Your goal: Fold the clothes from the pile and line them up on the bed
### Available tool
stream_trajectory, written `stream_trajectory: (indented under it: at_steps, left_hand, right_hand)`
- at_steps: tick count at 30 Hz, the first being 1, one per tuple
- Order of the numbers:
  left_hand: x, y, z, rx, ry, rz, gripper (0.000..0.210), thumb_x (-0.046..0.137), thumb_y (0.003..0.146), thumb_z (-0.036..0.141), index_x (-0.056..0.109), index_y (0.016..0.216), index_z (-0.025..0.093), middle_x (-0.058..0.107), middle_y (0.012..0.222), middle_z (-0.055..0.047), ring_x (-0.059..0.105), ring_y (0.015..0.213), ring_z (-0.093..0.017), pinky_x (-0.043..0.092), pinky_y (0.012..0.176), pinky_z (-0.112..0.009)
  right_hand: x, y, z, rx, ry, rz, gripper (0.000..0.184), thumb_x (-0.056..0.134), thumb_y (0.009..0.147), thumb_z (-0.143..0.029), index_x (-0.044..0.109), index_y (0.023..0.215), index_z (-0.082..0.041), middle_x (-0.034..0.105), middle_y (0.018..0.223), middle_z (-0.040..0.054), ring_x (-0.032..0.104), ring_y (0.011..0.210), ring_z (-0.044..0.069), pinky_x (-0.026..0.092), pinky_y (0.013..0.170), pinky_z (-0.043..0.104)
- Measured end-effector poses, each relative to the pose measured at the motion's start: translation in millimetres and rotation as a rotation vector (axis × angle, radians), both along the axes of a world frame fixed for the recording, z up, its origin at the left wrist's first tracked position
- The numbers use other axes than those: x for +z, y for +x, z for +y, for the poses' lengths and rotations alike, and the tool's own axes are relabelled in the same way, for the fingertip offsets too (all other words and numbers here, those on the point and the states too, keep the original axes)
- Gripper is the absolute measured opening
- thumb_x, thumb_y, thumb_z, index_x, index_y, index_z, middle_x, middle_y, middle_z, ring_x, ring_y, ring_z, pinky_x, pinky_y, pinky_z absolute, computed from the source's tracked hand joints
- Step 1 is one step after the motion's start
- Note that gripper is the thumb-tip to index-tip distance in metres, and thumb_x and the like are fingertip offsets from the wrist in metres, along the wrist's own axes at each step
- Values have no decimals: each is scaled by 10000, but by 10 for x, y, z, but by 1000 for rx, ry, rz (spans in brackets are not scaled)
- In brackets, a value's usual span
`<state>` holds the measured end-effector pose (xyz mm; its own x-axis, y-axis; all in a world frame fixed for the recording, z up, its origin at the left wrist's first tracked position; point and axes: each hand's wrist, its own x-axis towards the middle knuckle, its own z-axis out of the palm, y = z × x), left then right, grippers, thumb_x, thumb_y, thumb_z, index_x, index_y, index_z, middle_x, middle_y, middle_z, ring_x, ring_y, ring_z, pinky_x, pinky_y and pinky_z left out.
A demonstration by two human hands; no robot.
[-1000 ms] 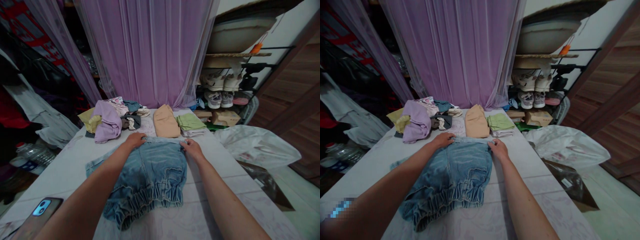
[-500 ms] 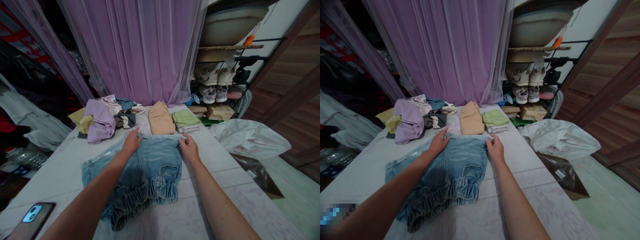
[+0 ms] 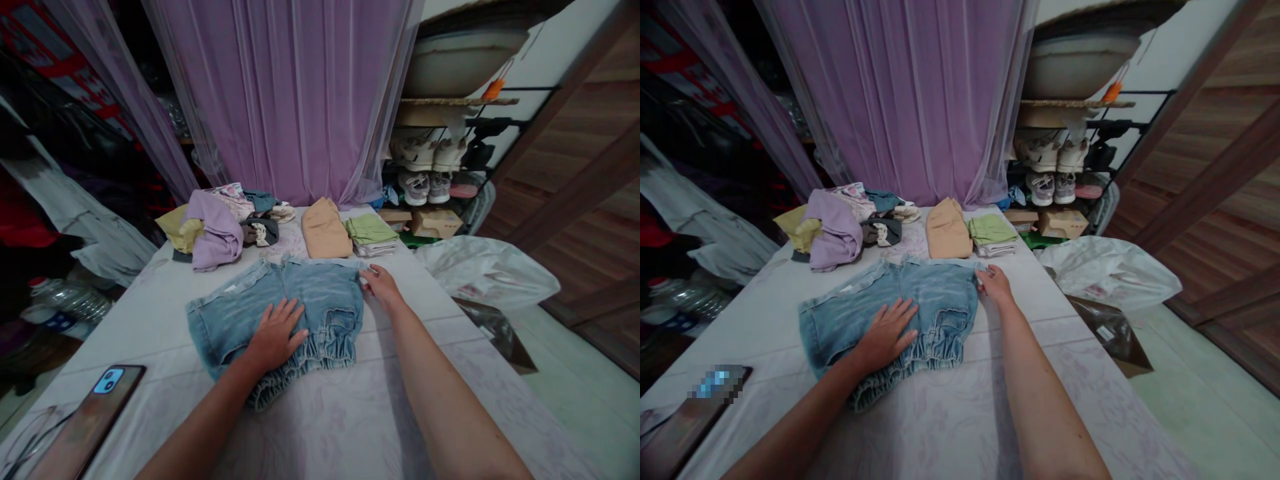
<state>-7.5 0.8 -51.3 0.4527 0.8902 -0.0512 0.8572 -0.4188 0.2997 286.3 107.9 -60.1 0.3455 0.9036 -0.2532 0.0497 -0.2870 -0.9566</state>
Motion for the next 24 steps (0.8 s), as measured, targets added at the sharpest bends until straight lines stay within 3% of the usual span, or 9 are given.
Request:
stream_trajectory:
  at_steps: [5, 9, 12, 15, 19, 24]
  left_hand:
    - [54, 37, 54, 16, -24, -24, 709, 339, 935, 594, 296, 1517, 190, 279, 1589, -117, 204, 1479, -286, 132, 1193, -531]
    - [64, 1, -1, 61, -24, -91, 803, 367, 903, 638, 244, 1528, 149, 240, 1599, -141, 199, 1481, -271, 155, 1201, -467]
    - [68, -83, -136, 79, -23, -122, 740, 362, 911, 624, 337, 1494, 168, 250, 1597, -131, 212, 1477, -274, 187, 1193, -462]
    - [74, -170, -301, 52, -54, -115, 610, 337, 945, 569, 476, 1417, 209, 373, 1549, -100, 284, 1453, -272, 175, 1192, -504]
    - [69, -210, -406, 38, -69, -125, 506, 318, 974, 466, 527, 1382, 250, 443, 1509, -68, 322, 1437, -258, 160, 1192, -534]
    - [57, -191, -374, 52, -54, -149, 457, 377, 959, 458, 581, 1327, 282, 458, 1502, -54, 342, 1427, -269, 161, 1187, -554]
  right_hand:
    - [124, -42, -277, 123, -34, 40, 333, 735, 676, -431, 595, 845, -180, 597, 667, -20, 464, 430, 60, 270, 355, 167]
    - [219, -79, -549, 229, -98, 45, 355, 729, 679, -477, 545, 668, -174, 538, 553, -42, 387, 378, 41, 189, 338, 161]
    - [258, -104, -713, 328, -167, 26, 402, 728, 680, -520, 547, 630, -165, 519, 509, -43, 346, 357, 37, 150, 332, 171]
    - [264, -131, -809, 424, -201, -32, 441, 719, 679, -574, 542, 643, -172, 492, 482, -61, 345, 363, 38, 131, 342, 171]
    - [258, -185, -859, 408, -189, -107, 401, 727, 663, -543, 579, 727, -177, 507, 482, -71, 375, 376, 46, 139, 349, 165]
    - [260, -246, -920, 338, -111, -26, 268, 731, 611, -364, 640, 780, -177, 562, 521, -53, 405, 405, 58, 188, 365, 167]
